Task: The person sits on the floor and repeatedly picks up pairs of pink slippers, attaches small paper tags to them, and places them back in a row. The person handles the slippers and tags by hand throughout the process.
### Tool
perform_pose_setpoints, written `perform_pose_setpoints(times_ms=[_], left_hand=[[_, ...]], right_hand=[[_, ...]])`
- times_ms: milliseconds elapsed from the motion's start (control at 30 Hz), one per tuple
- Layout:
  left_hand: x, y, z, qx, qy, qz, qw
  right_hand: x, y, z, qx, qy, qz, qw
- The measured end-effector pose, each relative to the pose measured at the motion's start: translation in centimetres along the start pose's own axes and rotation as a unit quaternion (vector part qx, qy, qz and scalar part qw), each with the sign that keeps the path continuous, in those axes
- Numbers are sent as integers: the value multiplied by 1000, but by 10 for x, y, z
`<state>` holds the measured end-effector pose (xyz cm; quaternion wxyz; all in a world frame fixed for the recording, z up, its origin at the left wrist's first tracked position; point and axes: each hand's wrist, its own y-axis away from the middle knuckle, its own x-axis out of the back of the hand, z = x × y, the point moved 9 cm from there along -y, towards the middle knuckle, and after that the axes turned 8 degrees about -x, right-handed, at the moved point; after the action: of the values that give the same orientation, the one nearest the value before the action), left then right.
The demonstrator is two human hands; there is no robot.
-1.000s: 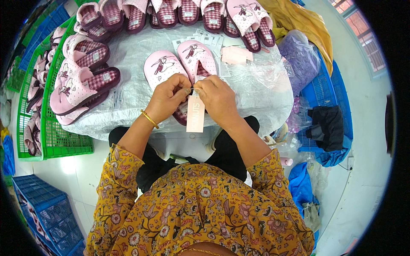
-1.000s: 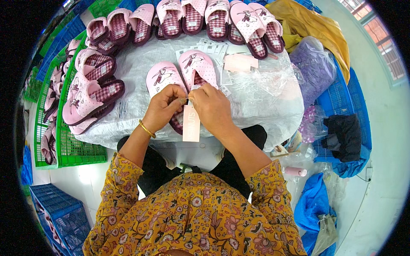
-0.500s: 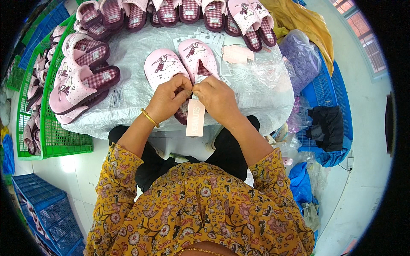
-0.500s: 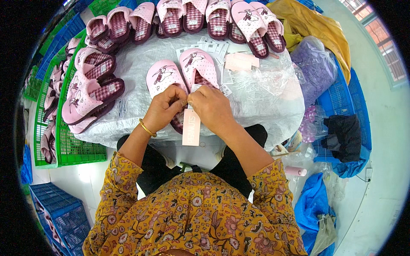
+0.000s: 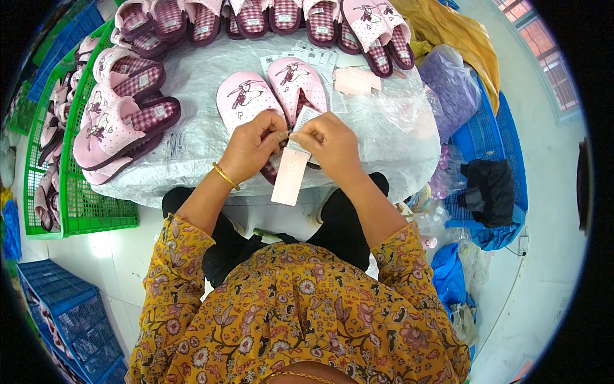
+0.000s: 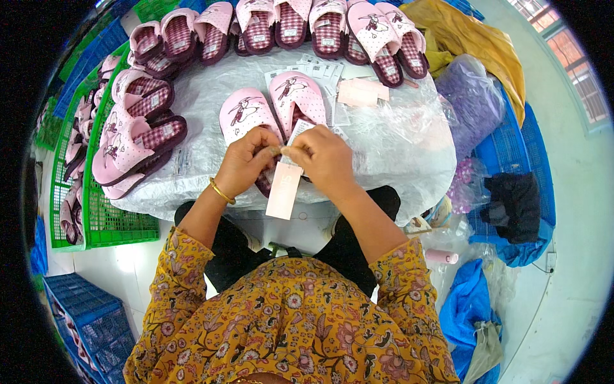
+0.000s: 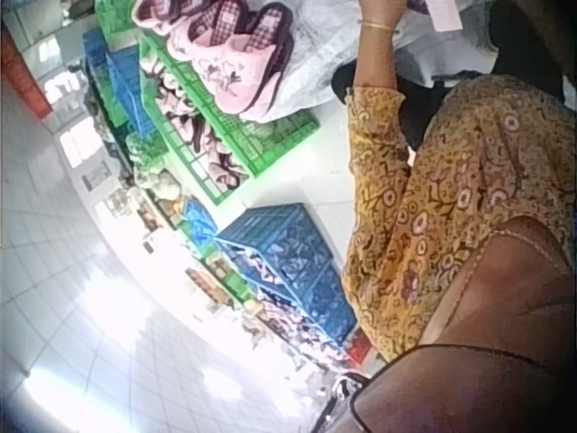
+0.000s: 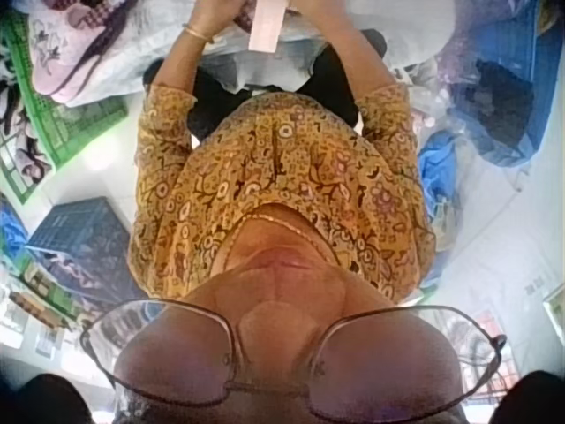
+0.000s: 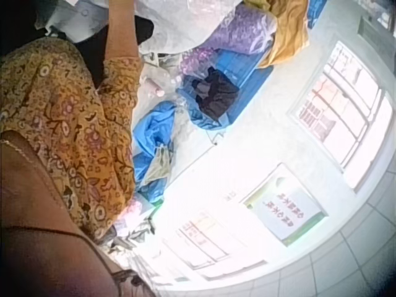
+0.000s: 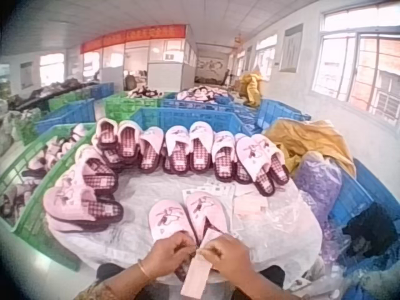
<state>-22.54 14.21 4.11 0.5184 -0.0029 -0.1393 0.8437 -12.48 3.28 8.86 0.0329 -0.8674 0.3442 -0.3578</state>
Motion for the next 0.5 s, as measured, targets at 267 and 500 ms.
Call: perform_pose_setpoints(times_ms=[267,500], left_hand=[[10,37,42,-122,-199,107,966],[-22,76,63,-92,-309,100,941]], right_hand=[[44,5,21,84,84,3,993],[18,8,36,-35,15,-132,990]])
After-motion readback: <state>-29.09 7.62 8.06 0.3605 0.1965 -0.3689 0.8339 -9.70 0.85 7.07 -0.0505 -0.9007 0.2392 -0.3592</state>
